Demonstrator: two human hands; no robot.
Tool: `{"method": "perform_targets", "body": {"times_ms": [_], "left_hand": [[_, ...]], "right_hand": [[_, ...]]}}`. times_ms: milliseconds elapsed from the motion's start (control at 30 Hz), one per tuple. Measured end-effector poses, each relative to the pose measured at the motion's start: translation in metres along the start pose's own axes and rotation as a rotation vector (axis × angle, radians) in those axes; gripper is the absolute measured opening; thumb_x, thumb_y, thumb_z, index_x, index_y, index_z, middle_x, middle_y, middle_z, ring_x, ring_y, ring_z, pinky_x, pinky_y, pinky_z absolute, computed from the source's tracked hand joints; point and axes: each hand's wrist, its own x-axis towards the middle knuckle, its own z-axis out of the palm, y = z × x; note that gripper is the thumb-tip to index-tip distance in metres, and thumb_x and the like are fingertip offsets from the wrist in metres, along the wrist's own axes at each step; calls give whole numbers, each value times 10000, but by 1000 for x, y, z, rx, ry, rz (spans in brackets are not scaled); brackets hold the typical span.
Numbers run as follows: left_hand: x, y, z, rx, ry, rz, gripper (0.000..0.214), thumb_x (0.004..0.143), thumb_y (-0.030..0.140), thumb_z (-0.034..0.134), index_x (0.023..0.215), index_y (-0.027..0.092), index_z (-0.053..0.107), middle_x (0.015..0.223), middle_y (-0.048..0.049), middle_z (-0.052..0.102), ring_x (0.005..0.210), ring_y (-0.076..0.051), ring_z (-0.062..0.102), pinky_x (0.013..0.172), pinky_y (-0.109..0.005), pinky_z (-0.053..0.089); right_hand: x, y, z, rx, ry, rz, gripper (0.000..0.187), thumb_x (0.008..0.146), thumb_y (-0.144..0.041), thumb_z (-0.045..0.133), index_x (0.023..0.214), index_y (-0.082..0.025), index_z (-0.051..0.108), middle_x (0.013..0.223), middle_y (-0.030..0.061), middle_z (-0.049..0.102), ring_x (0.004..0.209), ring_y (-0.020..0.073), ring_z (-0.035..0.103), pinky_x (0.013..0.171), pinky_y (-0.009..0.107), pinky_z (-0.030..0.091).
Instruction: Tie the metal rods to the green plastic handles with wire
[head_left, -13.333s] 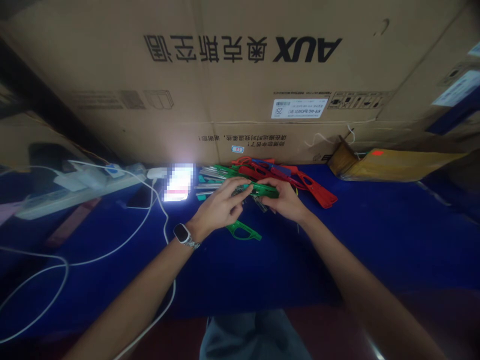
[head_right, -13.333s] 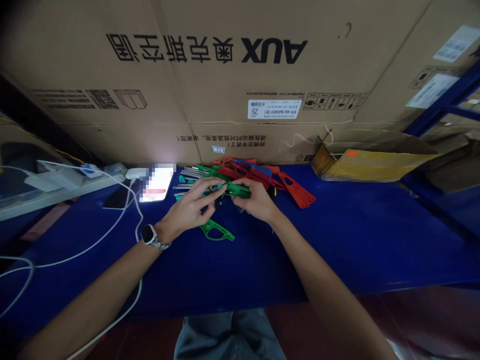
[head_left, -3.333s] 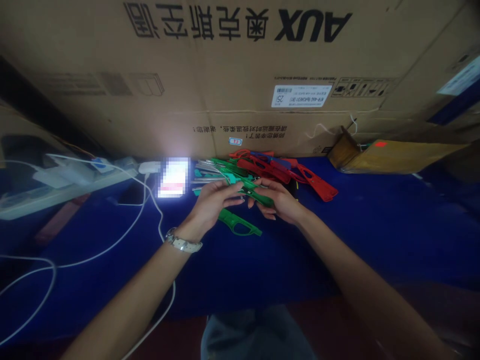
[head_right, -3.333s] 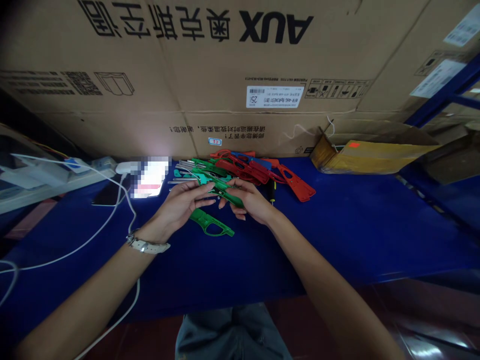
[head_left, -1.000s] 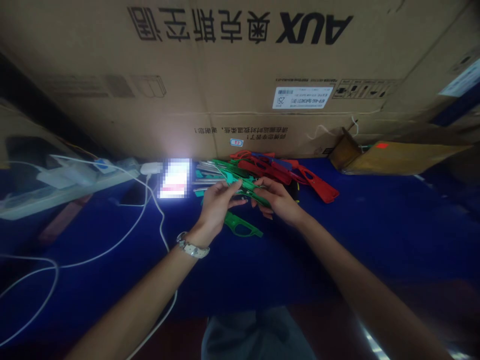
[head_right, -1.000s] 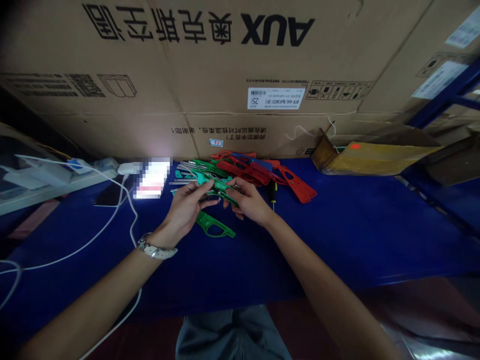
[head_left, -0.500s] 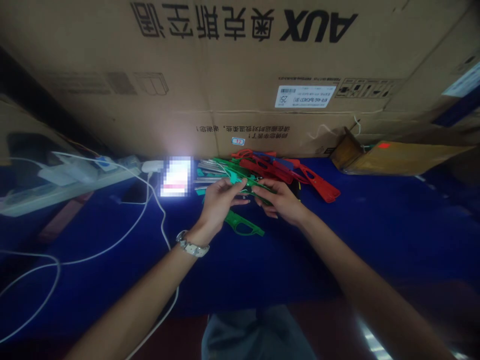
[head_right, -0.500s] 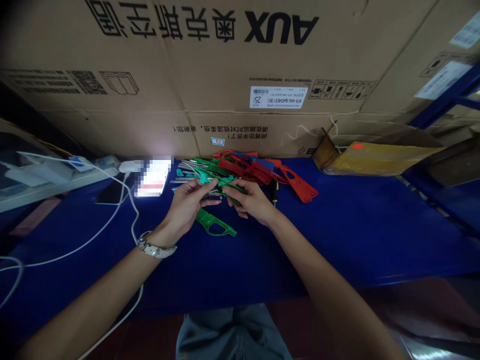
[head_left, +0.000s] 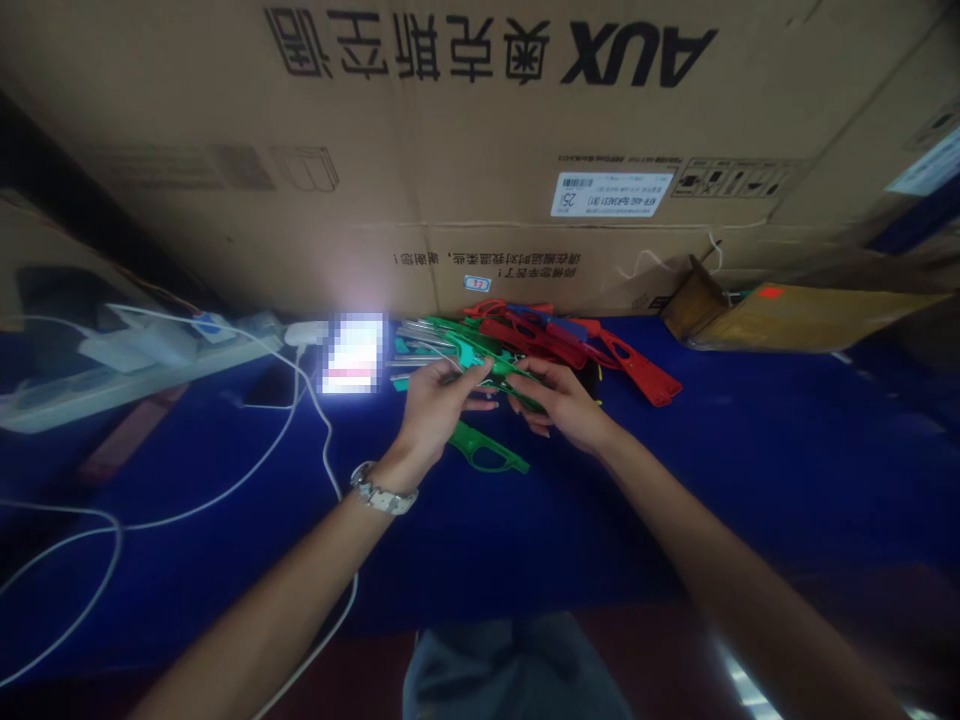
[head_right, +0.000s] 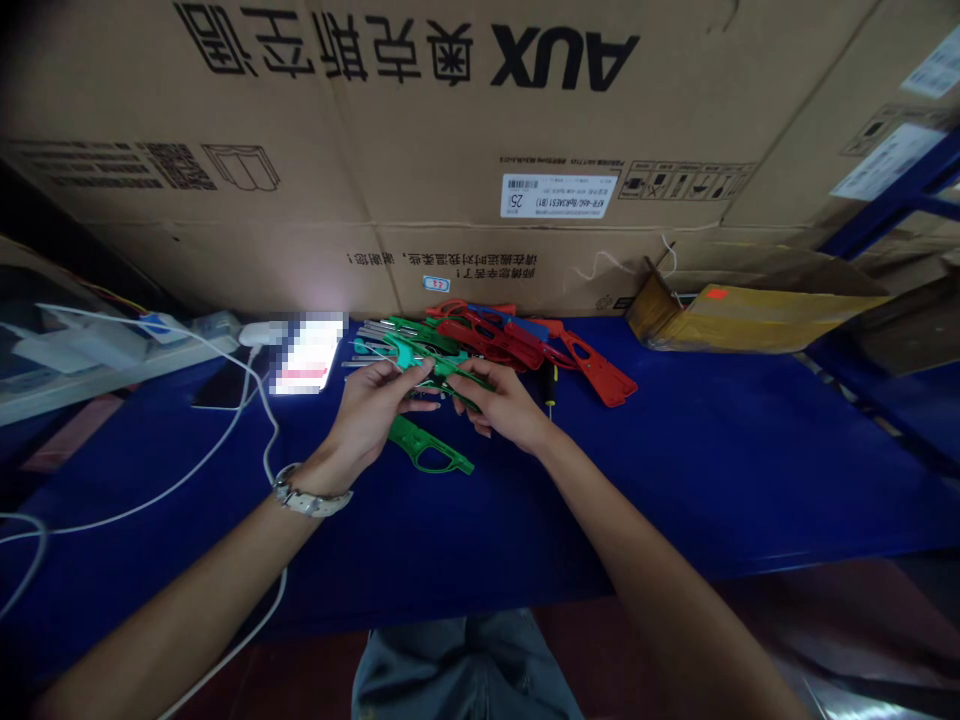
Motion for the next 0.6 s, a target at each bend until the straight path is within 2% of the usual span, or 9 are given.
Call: {"method": "perform_targets", "body": {"times_ms": [100, 200, 433, 600], "left_hand": [[0, 0, -1, 5, 17, 22, 421, 585, 363, 917, 554, 149, 555, 569, 45, 528, 559, -113, 627, 528, -255, 639], [0, 0, -2, 18, 1, 39, 383, 598, 351, 912, 573, 137, 594, 637, 26, 575, 580, -97, 602, 546, -256, 645], [1, -1, -4, 14, -79, 91, 285, 620, 338, 902, 714, 132, 729, 732, -9, 689, 643, -114, 656, 604, -243, 649], [3, -2, -5, 61, -98, 154, 268, 636, 331, 896, 744, 139, 743, 754, -13, 710, 616, -118, 663, 598, -255, 655]], "right_hand": [[0, -1, 0, 2, -7, -25, 281, 853, -455, 671, 866, -204, 547, 610, -48, 593, 376, 54, 384, 340, 189, 304], [-1, -2, -1, -8, 7, -55, 261, 870, -450, 629, 899, -199, 567, 620, -35, 603, 379, 67, 402, 344, 205, 301], [-4, -1, -1, -102, 55, -188, 320, 896, -515, 620, 912, -199, 579, 622, -38, 594, 377, 58, 378, 351, 213, 278], [-6, -1, -1, -92, 62, -197, 345, 891, -540, 629, 910, -201, 571, 615, -37, 596, 376, 60, 381, 348, 212, 270]]}}
